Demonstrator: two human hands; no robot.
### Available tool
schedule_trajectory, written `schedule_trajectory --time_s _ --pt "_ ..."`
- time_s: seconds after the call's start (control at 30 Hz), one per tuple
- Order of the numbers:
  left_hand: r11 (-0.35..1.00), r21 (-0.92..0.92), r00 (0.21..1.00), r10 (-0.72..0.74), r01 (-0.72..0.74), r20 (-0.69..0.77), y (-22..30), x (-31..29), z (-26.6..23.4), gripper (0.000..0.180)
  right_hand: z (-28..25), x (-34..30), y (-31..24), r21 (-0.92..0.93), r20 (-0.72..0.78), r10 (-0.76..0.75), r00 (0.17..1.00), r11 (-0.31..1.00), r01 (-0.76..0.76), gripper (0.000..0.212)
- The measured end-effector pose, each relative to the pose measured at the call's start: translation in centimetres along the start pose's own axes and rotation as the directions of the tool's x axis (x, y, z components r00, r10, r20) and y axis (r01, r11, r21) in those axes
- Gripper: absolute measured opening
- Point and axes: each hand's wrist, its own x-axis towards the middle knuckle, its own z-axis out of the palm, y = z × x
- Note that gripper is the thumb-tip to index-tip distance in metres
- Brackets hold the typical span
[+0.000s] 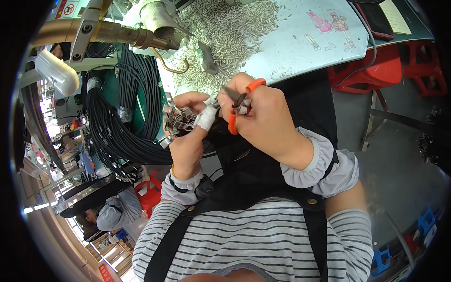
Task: Trimming and stripping wires on an electronic component at a manufacturing workstation.
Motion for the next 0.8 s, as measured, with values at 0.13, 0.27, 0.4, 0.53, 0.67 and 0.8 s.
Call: schedule_trajectory --time_s 0.13,0.27,0.4,0.53,0.67,0.8 --pt "0.993 0.081 0.997 0.083 -0.083 0.007 -0.2 0.0 0.0 0.019 0.3 -0.5 -0.3 -0.055 -0.013 -0.013 1.000 0.998 0.013 0.019" --pt "0.998 0.060 1.000 0.020 -0.020 -0.010 0.1 0.0 0.1 0.019 0.3 -0.3 0.1 0.075 -0.055 -0.051 0.997 0.996 0.055 0.014" --pt "0.911 -0.308 0.960 -0.276 0.276 0.042 0.4 0.0 -0.5 0.018 -0.3 0.2 -1.1 0.322 0.105 0.154 0.982 0.930 -0.180 0.004" --pt "0.791 -0.471 0.920 -0.361 0.389 0.154 0.6 0.0 -1.1 0.017 -0.2 -0.1 -1.2 0.314 0.092 0.137 0.986 0.936 -0.159 0.008" --pt "0.885 -0.371 0.957 -0.286 0.280 0.039 0.9 -0.1 -0.7 0.016 -1.5 -0.7 -0.7 -0.163 0.177 0.022 0.984 0.987 0.008 0.015" --pt "0.942 -0.270 0.978 -0.209 0.198 -0.014 1.1 -0.1 -0.4 0.015 -1.3 -0.9 -0.9 -0.612 0.216 0.161 0.963 0.791 0.005 0.023"
